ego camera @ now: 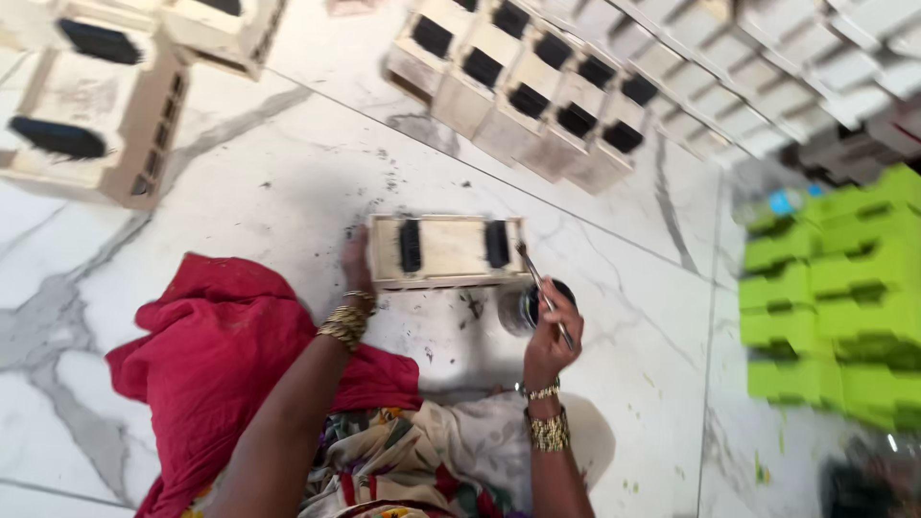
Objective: The person sits on the floor and paints black paint onto the raised parts of small wooden models using a paintbrush, dipping the brush into a paint can between pieces. They finish one model, set it aside with other completed models, and pull the next unpainted model onto their lap to continue.
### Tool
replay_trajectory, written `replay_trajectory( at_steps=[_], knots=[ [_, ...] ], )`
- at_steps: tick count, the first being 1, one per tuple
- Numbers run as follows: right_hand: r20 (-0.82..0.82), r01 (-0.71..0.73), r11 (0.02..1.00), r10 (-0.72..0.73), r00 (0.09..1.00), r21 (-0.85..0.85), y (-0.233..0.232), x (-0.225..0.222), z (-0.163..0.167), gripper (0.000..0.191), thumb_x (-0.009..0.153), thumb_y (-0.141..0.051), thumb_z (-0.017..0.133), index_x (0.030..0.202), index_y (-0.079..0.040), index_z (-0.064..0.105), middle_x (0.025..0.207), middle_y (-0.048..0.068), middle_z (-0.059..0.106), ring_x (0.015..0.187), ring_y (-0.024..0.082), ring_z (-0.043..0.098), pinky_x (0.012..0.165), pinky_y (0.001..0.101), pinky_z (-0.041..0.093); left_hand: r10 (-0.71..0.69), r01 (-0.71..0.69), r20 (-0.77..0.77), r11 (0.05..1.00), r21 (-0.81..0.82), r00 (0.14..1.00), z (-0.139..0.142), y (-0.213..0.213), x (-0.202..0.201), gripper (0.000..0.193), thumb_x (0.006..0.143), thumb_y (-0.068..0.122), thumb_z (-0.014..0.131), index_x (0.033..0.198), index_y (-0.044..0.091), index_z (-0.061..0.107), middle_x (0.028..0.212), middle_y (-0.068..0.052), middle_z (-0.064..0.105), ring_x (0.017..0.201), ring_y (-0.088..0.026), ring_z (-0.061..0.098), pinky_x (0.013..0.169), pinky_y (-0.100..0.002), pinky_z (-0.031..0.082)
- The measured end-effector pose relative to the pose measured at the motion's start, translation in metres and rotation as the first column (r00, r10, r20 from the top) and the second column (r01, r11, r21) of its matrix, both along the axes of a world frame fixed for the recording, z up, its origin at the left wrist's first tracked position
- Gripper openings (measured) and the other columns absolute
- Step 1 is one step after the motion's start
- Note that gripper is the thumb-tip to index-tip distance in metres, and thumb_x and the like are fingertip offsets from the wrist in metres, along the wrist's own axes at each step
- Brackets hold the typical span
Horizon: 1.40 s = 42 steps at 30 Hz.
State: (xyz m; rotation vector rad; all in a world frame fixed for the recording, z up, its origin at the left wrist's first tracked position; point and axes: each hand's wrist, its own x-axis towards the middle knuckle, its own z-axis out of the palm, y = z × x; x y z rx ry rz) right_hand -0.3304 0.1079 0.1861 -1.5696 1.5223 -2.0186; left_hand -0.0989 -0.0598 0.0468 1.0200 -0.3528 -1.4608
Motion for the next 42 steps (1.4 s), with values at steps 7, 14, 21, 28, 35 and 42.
replay_trajectory(
  at_steps=[7,14,21,28,35,42],
  knots=[
    [0.091,-0.012,1.000,0.013,0.996,-0.006,-0.013,0.007,-0.028,0.017,0.105,0.011,0.056,0.103,-0.001,0.045,0.128,0.029,0.063,0.129,0.040,0.064,0.107,0.0435,0.060,-0.089,0.094,0.139,0.995,-0.026,0.986,-0.021,-0.031,-0.033,0.060,0.099,0.044,0.062,0.138,-0.002,0.060,0.137,-0.016,0.061,0.129,-0.025,0.056,0.112,-0.036,0.043],
    [0.132,-0.035,0.999,0.035,0.991,0.004,-0.011,0.012,-0.024,0.016,0.106,0.007,0.058,0.102,0.000,0.044,0.128,0.027,0.064,0.127,0.038,0.066,0.104,0.0406,0.063,-0.510,0.504,0.030,0.855,0.121,0.859,0.009,-0.023,-0.002,0.080,0.085,0.057,0.064,0.147,0.011,0.043,0.129,-0.008,0.059,0.116,-0.024,0.062,0.090,-0.042,0.057],
    [0.080,0.013,1.000,-0.014,0.997,0.013,-0.005,0.005,-0.011,0.016,0.106,0.005,0.058,0.100,-0.001,0.044,0.126,0.025,0.064,0.129,0.038,0.064,0.104,0.0402,0.062,-0.594,0.590,0.041,0.803,0.082,0.803,0.018,-0.006,-0.014,0.067,0.084,0.038,0.076,0.135,0.001,0.054,0.122,-0.014,0.069,0.104,-0.021,0.073,0.088,-0.035,0.065],
    [0.139,0.008,1.000,-0.005,0.990,-0.019,-0.004,0.010,-0.010,0.016,0.106,0.004,0.059,0.103,-0.001,0.044,0.127,0.026,0.064,0.128,0.039,0.065,0.103,0.0403,0.062,-0.403,0.353,0.315,0.913,0.204,0.859,0.005,0.001,-0.042,0.064,0.080,0.056,0.081,0.107,-0.001,0.069,0.082,-0.003,0.056,0.067,-0.013,0.050,0.054,-0.030,0.042],
    [0.127,0.011,1.000,-0.009,0.992,-0.014,-0.001,0.020,-0.012,0.017,0.106,0.008,0.058,0.105,0.000,0.044,0.128,0.028,0.063,0.128,0.040,0.065,0.104,0.0429,0.063,-0.473,0.472,0.178,0.880,0.051,0.863,0.010,-0.026,-0.068,0.057,0.083,0.062,0.070,0.102,0.008,0.062,0.078,-0.001,0.054,0.064,-0.012,0.049,0.055,-0.031,0.046],
    [0.112,0.049,0.998,-0.053,0.992,0.035,0.002,0.021,-0.017,0.019,0.108,0.009,0.059,0.102,0.000,0.043,0.128,0.029,0.064,0.128,0.040,0.066,0.104,0.0431,0.064,0.078,-0.090,-0.112,0.991,-0.103,0.991,-0.024,-0.078,0.121,0.045,0.095,0.062,0.051,0.100,0.017,0.048,0.066,0.001,0.044,0.049,-0.010,0.045,0.043,-0.028,0.043]
  ],
)
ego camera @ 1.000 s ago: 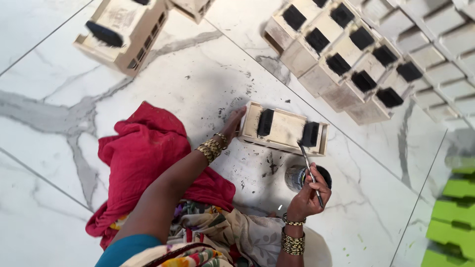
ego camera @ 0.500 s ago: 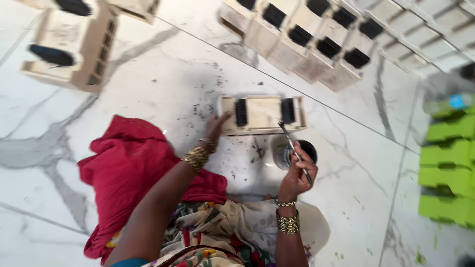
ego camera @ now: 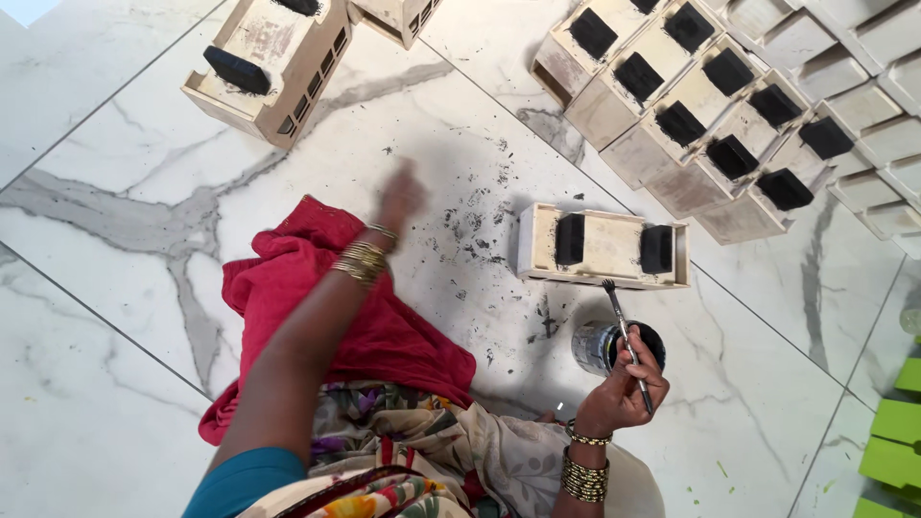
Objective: The person sits on the floor and paints black paint onto the raised parts of small wooden models using a paintbrush, dipping the brush into a paint can between pieces. They finish one model, set it aside with other completed models, and pull the next unpainted model onto their lap to continue.
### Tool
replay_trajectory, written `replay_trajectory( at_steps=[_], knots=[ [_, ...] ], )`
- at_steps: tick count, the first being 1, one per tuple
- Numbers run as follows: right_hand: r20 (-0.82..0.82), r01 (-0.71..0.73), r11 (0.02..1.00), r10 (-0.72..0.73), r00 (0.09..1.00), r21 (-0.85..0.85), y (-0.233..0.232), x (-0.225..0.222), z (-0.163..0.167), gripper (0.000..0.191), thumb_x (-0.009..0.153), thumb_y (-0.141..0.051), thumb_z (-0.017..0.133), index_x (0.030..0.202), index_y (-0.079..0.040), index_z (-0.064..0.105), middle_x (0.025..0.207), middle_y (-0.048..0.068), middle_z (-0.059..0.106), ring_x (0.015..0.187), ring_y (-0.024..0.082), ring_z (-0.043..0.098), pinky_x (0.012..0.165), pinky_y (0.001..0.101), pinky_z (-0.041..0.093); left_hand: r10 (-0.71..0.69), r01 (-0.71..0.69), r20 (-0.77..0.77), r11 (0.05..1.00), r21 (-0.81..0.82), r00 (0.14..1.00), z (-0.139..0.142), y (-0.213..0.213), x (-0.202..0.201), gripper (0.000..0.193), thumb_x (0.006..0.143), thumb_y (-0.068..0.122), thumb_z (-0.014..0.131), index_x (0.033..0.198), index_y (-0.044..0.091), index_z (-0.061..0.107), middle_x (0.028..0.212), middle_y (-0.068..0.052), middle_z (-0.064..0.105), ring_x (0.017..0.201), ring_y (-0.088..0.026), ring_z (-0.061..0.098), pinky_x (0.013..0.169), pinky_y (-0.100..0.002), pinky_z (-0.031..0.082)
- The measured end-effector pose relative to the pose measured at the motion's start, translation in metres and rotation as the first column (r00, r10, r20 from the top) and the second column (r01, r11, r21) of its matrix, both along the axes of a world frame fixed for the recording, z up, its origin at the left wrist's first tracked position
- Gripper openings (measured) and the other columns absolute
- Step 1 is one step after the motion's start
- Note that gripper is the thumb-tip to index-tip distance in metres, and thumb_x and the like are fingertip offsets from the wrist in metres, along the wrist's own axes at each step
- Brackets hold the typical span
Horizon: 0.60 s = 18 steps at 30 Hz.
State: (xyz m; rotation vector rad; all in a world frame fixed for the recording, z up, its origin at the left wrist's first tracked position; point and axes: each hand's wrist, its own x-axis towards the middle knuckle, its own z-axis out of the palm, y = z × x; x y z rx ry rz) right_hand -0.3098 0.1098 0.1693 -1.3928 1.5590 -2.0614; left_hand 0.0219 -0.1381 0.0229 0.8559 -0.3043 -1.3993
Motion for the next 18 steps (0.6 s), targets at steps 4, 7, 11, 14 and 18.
replay_trajectory(
  at_steps=[4,7,11,14,18],
  knots=[
    [0.020,-0.054,0.999,0.054,0.998,0.000,-0.009,0.007,-0.010,0.018,0.106,0.008,0.059,0.103,0.001,0.043,0.129,0.029,0.063,0.128,0.040,0.065,0.104,0.0425,0.063,0.511,-0.631,0.389,0.711,0.310,0.767,0.016,-0.012,0.149,0.110,0.094,0.069,0.077,0.156,0.000,0.018,0.109,-0.022,0.057,0.075,-0.020,0.046,0.059,-0.036,0.044],
    [-0.011,-0.066,0.997,0.066,0.998,0.027,-0.016,0.016,-0.011,0.016,0.106,0.007,0.059,0.102,0.001,0.044,0.129,0.031,0.063,0.127,0.040,0.065,0.102,0.0418,0.063,0.536,-0.721,0.511,0.634,0.281,0.671,0.030,-0.012,0.213,0.130,0.091,0.071,0.089,0.162,0.001,0.006,0.146,-0.026,0.035,0.106,-0.023,0.053,0.085,-0.045,0.060],
    [-0.005,-0.097,0.995,0.097,0.995,0.032,-0.019,0.021,-0.004,0.015,0.106,0.007,0.059,0.103,0.000,0.045,0.127,0.030,0.064,0.126,0.040,0.066,0.102,0.0433,0.063,0.435,-0.511,0.276,0.789,0.341,0.857,0.045,-0.018,0.234,0.107,0.075,0.043,0.092,0.149,0.003,0.026,0.125,-0.018,0.056,0.091,-0.029,0.067,0.073,-0.049,0.062],
    [0.385,-0.222,0.973,0.184,0.904,0.056,-0.012,0.012,0.001,0.017,0.102,0.005,0.060,0.114,0.000,0.049,0.124,0.028,0.065,0.120,0.039,0.066,0.098,0.0449,0.063,0.333,-0.417,0.310,0.870,0.263,0.891,0.050,-0.016,0.225,0.071,0.079,0.029,0.089,0.130,-0.003,0.050,0.105,-0.016,0.063,0.084,-0.026,0.069,0.073,-0.049,0.066],
    [0.803,-0.501,0.859,0.222,0.554,0.108,-0.002,-0.015,-0.013,0.033,0.097,0.003,0.059,0.128,0.005,0.048,0.122,0.030,0.065,0.119,0.042,0.066,0.102,0.0460,0.057,0.173,-0.243,0.344,0.954,0.173,0.923,0.044,0.016,0.210,0.034,0.081,0.024,0.084,0.101,0.002,0.067,0.093,-0.012,0.072,0.082,-0.021,0.075,0.071,-0.040,0.065]
  ],
)
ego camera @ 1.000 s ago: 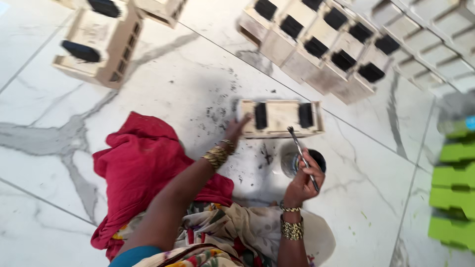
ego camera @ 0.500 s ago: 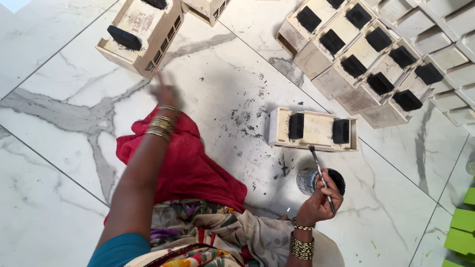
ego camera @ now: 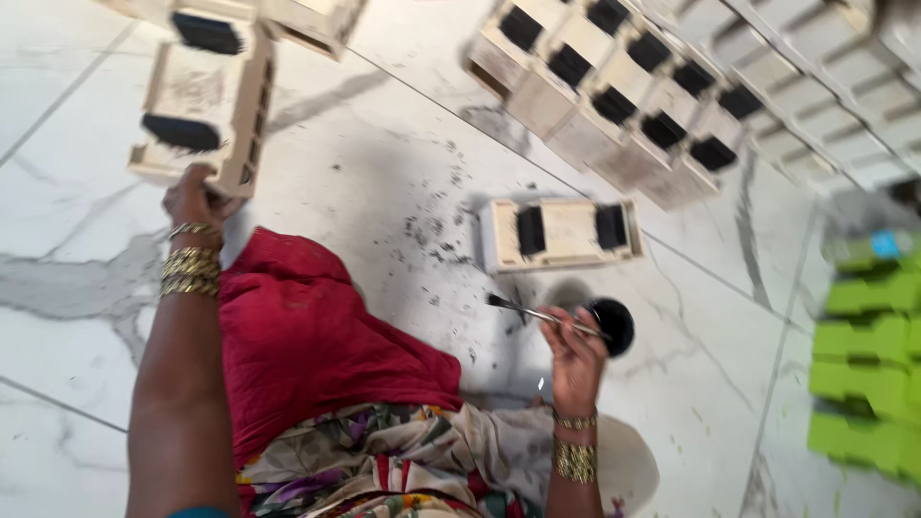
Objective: The person sits on the floor and paints black paint onto the raised parts of small wooden models using a paintbrush, dipping the brush into a paint can between pieces. They finish one model, set it aside with other completed models, and pull the next unpainted model onto their lap to continue.
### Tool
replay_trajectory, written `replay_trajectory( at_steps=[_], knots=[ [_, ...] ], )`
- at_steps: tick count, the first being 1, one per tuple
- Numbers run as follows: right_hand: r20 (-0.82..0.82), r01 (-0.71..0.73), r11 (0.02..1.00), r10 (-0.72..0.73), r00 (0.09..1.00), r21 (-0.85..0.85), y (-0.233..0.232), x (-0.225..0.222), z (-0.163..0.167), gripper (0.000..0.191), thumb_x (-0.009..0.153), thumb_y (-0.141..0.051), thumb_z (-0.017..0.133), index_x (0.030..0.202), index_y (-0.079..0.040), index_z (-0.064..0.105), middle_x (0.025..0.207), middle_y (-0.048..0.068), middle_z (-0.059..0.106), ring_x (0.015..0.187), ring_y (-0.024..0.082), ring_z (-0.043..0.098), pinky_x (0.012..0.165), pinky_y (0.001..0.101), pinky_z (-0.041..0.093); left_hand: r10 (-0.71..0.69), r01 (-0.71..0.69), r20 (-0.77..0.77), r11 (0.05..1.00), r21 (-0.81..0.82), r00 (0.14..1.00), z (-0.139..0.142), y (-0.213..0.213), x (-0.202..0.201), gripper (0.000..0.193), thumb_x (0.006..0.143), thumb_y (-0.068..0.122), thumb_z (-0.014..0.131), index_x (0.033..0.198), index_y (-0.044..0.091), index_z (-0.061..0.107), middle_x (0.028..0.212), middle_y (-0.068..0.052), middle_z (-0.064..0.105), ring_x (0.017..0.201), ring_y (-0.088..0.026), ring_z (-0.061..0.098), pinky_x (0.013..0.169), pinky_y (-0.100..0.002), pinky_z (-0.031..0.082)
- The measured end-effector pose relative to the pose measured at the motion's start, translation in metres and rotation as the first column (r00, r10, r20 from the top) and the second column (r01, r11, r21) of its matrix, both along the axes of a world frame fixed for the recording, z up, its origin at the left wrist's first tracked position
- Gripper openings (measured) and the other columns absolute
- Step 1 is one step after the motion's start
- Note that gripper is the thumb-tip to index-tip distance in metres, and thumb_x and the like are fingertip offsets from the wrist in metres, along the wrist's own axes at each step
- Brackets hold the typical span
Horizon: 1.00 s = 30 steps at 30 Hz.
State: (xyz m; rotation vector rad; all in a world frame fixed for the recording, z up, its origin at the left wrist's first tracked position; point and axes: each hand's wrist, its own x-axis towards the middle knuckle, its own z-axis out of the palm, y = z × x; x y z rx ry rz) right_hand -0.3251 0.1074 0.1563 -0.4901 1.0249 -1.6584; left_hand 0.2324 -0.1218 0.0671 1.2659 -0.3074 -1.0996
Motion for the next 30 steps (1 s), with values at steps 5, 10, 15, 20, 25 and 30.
replay_trajectory(
  at_steps=[5,10,15,20,25,30],
  knots=[
    [0.220,-0.069,0.982,0.028,0.975,0.179,-0.030,-0.022,-0.051,0.052,0.091,0.009,0.055,0.141,0.006,0.038,0.121,0.027,0.066,0.117,0.040,0.066,0.104,0.0484,0.057,-0.081,0.064,-0.241,0.995,-0.075,0.967,-0.006,0.057,-0.015,0.024,0.095,0.016,0.072,0.111,0.003,0.059,0.108,-0.023,0.069,0.081,-0.029,0.070,0.077,-0.041,0.063],
    [0.249,-0.167,0.984,0.145,0.958,0.069,-0.072,-0.025,-0.073,0.043,0.095,0.011,0.054,0.134,0.005,0.037,0.123,0.029,0.064,0.113,0.040,0.068,0.104,0.0517,0.058,-0.075,0.074,-0.386,0.997,-0.018,0.919,-0.001,0.107,-0.029,0.023,0.096,0.016,0.060,0.110,0.000,0.050,0.113,-0.029,0.065,0.102,-0.042,0.073,0.092,-0.060,0.056],
    [0.316,-0.167,0.980,0.125,0.940,0.109,-0.097,-0.018,-0.073,0.039,0.095,0.010,0.052,0.130,-0.004,0.041,0.122,0.028,0.065,0.116,0.042,0.067,0.100,0.0495,0.058,-0.231,0.207,-0.353,0.973,-0.106,0.907,0.018,0.143,-0.030,0.036,0.096,0.017,0.055,0.126,-0.002,0.052,0.129,-0.028,0.064,0.115,-0.043,0.069,0.100,-0.060,0.051],
    [0.347,-0.245,0.969,0.221,0.911,0.029,-0.142,-0.012,-0.074,0.036,0.097,0.011,0.051,0.129,-0.002,0.042,0.124,0.028,0.066,0.119,0.044,0.066,0.100,0.0492,0.060,-0.278,0.234,-0.283,0.955,-0.180,0.918,0.034,0.152,-0.031,0.040,0.099,0.018,0.055,0.131,-0.007,0.051,0.134,-0.027,0.063,0.121,-0.044,0.066,0.104,-0.061,0.051],
    [0.229,-0.241,0.965,0.214,0.950,0.099,-0.195,-0.005,-0.052,0.035,0.098,0.011,0.049,0.127,-0.004,0.037,0.122,0.027,0.063,0.119,0.046,0.065,0.101,0.0492,0.059,-0.282,0.242,-0.252,0.954,-0.180,0.926,0.033,0.155,-0.029,0.032,0.098,0.013,0.053,0.124,-0.007,0.052,0.131,-0.024,0.064,0.117,-0.044,0.066,0.100,-0.061,0.052],
    [0.138,-0.236,0.964,0.219,0.966,0.125,-0.159,-0.001,-0.024,0.047,0.097,0.008,0.050,0.140,-0.004,0.036,0.123,0.031,0.064,0.118,0.046,0.065,0.101,0.0479,0.058,-0.333,0.294,-0.134,0.923,-0.248,0.933,0.007,0.167,-0.022,0.021,0.108,0.007,0.053,0.105,-0.014,0.053,0.115,-0.023,0.063,0.113,-0.041,0.069,0.090,-0.059,0.056]
  ],
)
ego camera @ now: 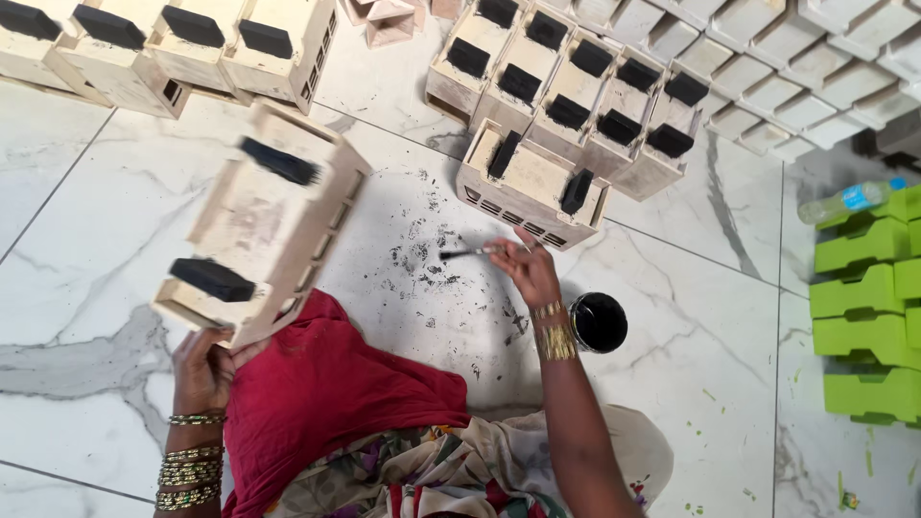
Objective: The person sits on the floor and paints black paint onto the raised parts of small wooden models using a paintbrush, dipping the brush into a paint can between pieces. They finish one model, set it aside with other completed models, and pull the next unpainted model onto their lap to continue.
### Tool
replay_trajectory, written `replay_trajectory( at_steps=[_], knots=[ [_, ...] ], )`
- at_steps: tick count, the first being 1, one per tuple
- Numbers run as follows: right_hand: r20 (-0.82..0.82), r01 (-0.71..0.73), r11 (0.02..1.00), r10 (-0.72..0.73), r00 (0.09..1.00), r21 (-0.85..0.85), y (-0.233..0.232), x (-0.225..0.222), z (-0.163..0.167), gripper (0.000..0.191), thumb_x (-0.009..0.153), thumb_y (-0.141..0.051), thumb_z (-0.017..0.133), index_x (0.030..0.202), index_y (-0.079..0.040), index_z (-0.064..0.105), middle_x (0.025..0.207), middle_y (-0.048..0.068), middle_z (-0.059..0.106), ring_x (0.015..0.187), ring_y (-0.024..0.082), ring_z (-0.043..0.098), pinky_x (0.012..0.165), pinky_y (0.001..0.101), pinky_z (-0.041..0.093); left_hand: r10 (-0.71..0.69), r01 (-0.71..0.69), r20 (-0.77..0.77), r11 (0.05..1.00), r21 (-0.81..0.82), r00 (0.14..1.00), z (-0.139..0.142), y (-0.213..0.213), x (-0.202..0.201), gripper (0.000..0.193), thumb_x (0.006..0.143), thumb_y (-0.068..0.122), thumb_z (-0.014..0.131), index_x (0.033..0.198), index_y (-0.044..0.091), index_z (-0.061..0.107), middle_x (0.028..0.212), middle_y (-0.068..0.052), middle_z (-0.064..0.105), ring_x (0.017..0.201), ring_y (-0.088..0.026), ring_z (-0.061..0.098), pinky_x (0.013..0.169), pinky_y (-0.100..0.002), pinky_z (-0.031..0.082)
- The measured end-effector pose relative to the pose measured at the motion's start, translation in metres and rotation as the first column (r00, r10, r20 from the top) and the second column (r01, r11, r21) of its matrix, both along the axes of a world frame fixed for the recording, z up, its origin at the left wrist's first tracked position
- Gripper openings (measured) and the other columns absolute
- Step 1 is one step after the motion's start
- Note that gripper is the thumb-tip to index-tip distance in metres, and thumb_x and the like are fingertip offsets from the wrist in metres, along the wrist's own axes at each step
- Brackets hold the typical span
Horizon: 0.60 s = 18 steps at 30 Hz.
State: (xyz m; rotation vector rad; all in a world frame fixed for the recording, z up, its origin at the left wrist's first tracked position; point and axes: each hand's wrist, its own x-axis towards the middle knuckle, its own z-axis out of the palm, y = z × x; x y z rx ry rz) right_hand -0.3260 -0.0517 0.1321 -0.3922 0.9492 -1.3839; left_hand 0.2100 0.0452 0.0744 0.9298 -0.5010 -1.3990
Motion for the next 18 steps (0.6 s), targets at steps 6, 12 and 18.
replay_trajectory(
  at_steps=[6,12,18],
  knots=[
    [-0.106,0.328,0.922,-0.354,0.929,-0.205,0.105,-0.014,0.061,0.029,0.095,0.008,0.056,0.121,0.001,0.048,0.117,0.030,0.065,0.113,0.047,0.067,0.095,0.0486,0.061,-0.226,0.211,0.077,0.963,0.167,0.971,-0.016,-0.012,-0.031,0.027,0.097,0.006,0.060,0.118,-0.011,0.058,0.107,-0.016,0.066,0.100,-0.028,0.069,0.081,-0.050,0.060],
    [-0.314,0.261,0.869,-0.409,0.857,-0.421,0.171,-0.019,0.123,0.012,0.100,0.005,0.059,0.107,-0.003,0.054,0.118,0.022,0.069,0.116,0.038,0.070,0.096,0.0436,0.063,-0.578,0.475,0.362,0.813,0.337,0.731,0.003,-0.035,-0.099,0.070,0.078,0.009,0.072,0.146,0.014,0.055,0.108,-0.011,0.073,0.093,-0.021,0.071,0.074,-0.038,0.063],
    [-0.590,0.092,0.873,-0.398,0.702,-0.480,0.178,0.001,0.118,0.013,0.101,0.010,0.058,0.106,-0.001,0.055,0.119,0.020,0.069,0.114,0.028,0.070,0.097,0.0349,0.061,-0.701,0.580,0.294,0.707,0.404,0.650,-0.017,-0.053,-0.125,0.076,0.081,0.017,0.071,0.156,0.018,0.059,0.099,-0.013,0.066,0.086,-0.023,0.063,0.075,-0.041,0.062]
  ],
)
